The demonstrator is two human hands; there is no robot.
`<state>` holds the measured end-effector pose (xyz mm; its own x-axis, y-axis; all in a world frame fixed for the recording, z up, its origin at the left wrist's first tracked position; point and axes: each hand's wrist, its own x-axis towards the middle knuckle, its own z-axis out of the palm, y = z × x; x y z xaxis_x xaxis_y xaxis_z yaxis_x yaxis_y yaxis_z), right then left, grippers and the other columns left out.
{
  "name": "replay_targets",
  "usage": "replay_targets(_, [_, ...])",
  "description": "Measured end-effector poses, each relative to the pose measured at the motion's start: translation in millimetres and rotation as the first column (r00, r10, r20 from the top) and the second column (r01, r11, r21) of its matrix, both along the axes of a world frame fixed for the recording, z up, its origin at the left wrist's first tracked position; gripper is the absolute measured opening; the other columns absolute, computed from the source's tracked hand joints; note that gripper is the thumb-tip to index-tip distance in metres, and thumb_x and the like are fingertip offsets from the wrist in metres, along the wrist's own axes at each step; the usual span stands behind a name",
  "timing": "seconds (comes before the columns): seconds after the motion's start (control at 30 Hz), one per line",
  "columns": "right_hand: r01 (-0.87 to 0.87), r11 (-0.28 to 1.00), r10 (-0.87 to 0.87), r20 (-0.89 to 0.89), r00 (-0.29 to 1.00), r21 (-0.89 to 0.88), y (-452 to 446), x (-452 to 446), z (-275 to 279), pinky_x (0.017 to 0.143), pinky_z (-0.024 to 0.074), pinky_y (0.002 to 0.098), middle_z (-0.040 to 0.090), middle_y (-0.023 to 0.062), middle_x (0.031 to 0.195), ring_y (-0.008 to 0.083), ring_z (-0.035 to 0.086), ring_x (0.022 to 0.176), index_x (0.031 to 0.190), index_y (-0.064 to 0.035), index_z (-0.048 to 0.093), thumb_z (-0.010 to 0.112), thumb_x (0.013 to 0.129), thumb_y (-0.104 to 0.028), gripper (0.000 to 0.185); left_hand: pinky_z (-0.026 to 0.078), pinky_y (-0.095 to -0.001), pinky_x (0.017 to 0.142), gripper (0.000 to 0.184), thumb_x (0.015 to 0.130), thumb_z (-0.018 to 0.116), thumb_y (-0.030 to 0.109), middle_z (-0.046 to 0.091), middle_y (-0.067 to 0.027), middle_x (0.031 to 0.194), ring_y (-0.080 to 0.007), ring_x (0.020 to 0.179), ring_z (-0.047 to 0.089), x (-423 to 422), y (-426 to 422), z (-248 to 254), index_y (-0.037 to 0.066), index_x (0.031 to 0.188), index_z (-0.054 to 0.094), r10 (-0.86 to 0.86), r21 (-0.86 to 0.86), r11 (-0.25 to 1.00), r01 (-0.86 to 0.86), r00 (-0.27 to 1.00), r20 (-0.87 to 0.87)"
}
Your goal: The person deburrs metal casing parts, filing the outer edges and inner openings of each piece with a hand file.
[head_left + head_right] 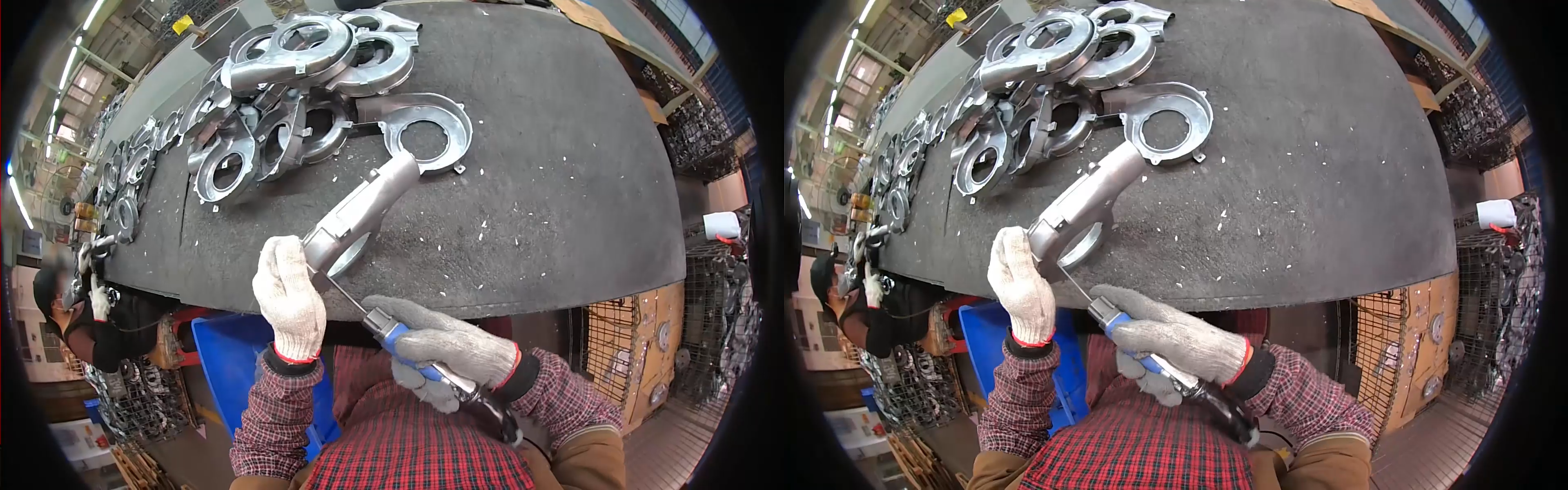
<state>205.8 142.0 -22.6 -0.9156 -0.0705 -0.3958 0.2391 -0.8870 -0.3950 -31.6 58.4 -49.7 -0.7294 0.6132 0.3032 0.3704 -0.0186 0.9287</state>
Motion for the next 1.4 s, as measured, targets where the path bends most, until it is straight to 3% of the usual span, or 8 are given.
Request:
replay_targets(0.2, [0.151, 0.801, -0.287, -0.150, 0.946, -0.580, -34, 4, -29, 0.032, 0.0383, 0.0289, 0.053, 0.0028, 0.072, 0.0103, 0.048, 0.044, 0.164, -0.0040, 0.038, 0.056, 0.113, -0.052, 0.072, 0.043, -0.0255, 0.066, 0.026, 0.117, 0.063, 0.021, 0.061, 0.0027, 0.081, -0.0043, 0.075, 0.052, 3, 0, 5, -0.001, 0.104, 0.069, 0.037, -0.074, 0.996, -0.047, 0.991, -0.131])
replay_targets(0.3, [-0.298, 0.378, -0.488, -0.462, 0.740, -0.877, -40, -10, -53, 0.025, 0.0257, 0.0267, 0.043, 0.0008, 0.048, 0.0106, 0.035, 0.028, 0.090, -0.0044, 0.047, 0.048, 0.114, -0.061, 0.061, 0.039, -0.0246, 0.068, 0.024, 0.119, 0.059, 0.022, 0.054, 0.0062, 0.084, -0.0036, 0.076, 0.046, 11, -1, 14, 0.003, 0.106, 0.068, 0.002, -0.151, 0.988, -0.025, 0.989, -0.145])
replay_targets(0.47, [-0.333, 0.496, -0.531, -0.583, 0.615, -0.802, -26, -21, -67, 0.031, 0.0379, 0.0271, 0.059, 0.0093, 0.064, 0.0136, 0.050, 0.039, 0.123, 0.0020, 0.057, 0.050, 0.114, -0.057, 0.060, 0.051, -0.0323, 0.064, 0.022, 0.115, 0.063, 0.020, 0.068, -0.0038, 0.084, -0.0121, 0.069, 0.061, -1, 0, 14, 0.001, 0.110, 0.070, -0.022, -0.117, 0.993, 0.006, 0.991, -0.131])
replay_targets(0.53, [0.048, 0.573, -0.510, -0.311, 0.802, -0.818, -11, -12, -80, 0.038, 0.0444, 0.0294, 0.065, 0.0113, 0.083, 0.0128, 0.054, 0.050, 0.154, -0.0051, 0.050, 0.054, 0.114, -0.051, 0.061, 0.057, -0.0426, 0.068, 0.018, 0.109, 0.064, 0.020, 0.071, -0.0105, 0.103, -0.0258, 0.077, 0.071, -10, 14, 37, 0.006, 0.120, 0.068, -0.159, -0.235, 0.950, -0.207, 0.330, -0.930])
replay_targets(0.63, [0.245, 0.964, -0.259, -0.150, 0.954, -0.107, 24, -6, -43, 0.045, 0.0493, 0.0315, 0.065, 0.0102, 0.095, 0.0149, 0.056, 0.056, 0.173, -0.0206, 0.032, 0.065, 0.110, -0.040, 0.074, 0.061, -0.0490, 0.074, 0.023, 0.105, 0.065, 0.024, 0.069, -0.0138, 0.113, -0.0354, 0.090, 0.075, -23, 56, 79, 0.013, 0.125, 0.067, -0.487, -0.565, 0.823, -0.056, 0.443, -0.753])
replay_targets(0.7, [-0.156, 0.435, -0.142, 0.239, 0.961, 0.887, 38, -10, 18, 0.049, 0.0572, 0.0382, 0.069, 0.0138, 0.093, 0.0261, 0.068, 0.058, 0.175, -0.0185, 0.028, 0.071, 0.106, -0.030, 0.082, 0.060, -0.0471, 0.077, 0.024, 0.102, 0.069, 0.024, 0.067, -0.0121, 0.102, -0.0325, 0.097, 0.074, -25, 78, 83, 0.012, 0.123, 0.066, -0.623, -0.661, 0.749, 0.052, 0.397, -0.675])
replay_targets(0.8, [-0.482, -0.577, -0.323, 0.358, 0.876, 0.659, 41, -22, 31, 0.060, 0.0649, 0.0499, 0.075, 0.0260, 0.099, 0.0420, 0.079, 0.073, 0.174, -0.0175, 0.030, 0.065, 0.104, -0.019, 0.078, 0.060, -0.0463, 0.076, 0.027, 0.103, 0.068, 0.025, 0.067, -0.0120, 0.102, -0.0325, 0.094, 0.074, -31, 96, 62, 0.008, 0.123, 0.063, -0.552, -0.549, 0.829, 0.106, 0.309, -0.774])
replay_targets(1.4, [-0.475, -0.333, -0.050, 0.488, 0.872, 0.815, 44, -11, 23, 0.057, 0.0628, 0.0459, 0.075, 0.0272, 0.103, 0.0331, 0.080, 0.072, 0.173, -0.0102, 0.030, 0.067, 0.102, -0.024, 0.081, 0.060, -0.0475, 0.060, 0.031, 0.113, 0.060, 0.039, 0.063, -0.0097, 0.067, -0.0324, 0.065, 0.073, -1, 58, 50, 0.009, 0.106, 0.062, -0.437, -0.492, 0.869, 0.053, 0.549, -0.713])
